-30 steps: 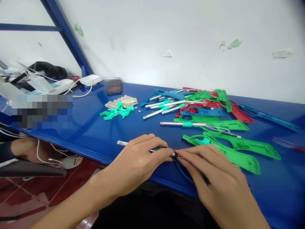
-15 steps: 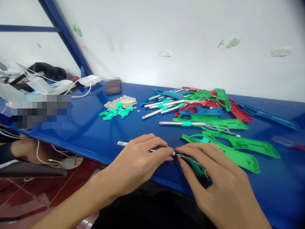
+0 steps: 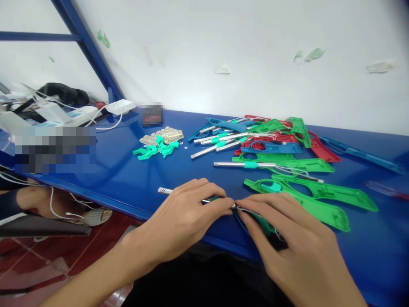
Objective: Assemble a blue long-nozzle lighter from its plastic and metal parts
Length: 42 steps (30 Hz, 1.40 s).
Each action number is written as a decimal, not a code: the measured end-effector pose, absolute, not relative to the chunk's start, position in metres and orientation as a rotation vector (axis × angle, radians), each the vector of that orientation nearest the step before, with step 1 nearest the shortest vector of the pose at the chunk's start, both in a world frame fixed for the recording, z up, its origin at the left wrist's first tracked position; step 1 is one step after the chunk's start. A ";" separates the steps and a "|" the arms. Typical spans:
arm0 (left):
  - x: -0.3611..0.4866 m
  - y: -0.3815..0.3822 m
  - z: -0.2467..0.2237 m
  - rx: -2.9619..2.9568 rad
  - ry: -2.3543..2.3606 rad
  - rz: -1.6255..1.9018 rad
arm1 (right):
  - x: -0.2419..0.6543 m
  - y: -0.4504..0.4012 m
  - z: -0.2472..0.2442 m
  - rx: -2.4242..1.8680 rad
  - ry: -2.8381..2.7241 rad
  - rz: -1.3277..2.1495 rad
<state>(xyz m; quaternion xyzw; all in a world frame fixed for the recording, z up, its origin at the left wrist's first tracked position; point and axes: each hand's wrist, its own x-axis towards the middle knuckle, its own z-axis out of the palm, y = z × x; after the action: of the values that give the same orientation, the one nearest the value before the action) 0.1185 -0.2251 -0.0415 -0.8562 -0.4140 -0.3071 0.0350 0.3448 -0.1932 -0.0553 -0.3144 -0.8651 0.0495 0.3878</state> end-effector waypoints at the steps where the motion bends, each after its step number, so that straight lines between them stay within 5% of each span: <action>1: 0.118 -0.225 -0.042 -2.633 -1.269 -0.944 | 0.345 -0.193 -0.055 -0.798 -2.202 0.125; 42: 0.118 -0.226 -0.038 -2.638 -1.258 -0.995 | 0.346 -0.194 -0.054 -0.768 -2.235 0.162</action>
<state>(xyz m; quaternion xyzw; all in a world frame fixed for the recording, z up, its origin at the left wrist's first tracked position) 0.1181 -0.2255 -0.0379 -0.8540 -0.4074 -0.3223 0.0271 0.3463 -0.1944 -0.0542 -0.3005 -0.8738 0.0635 0.3769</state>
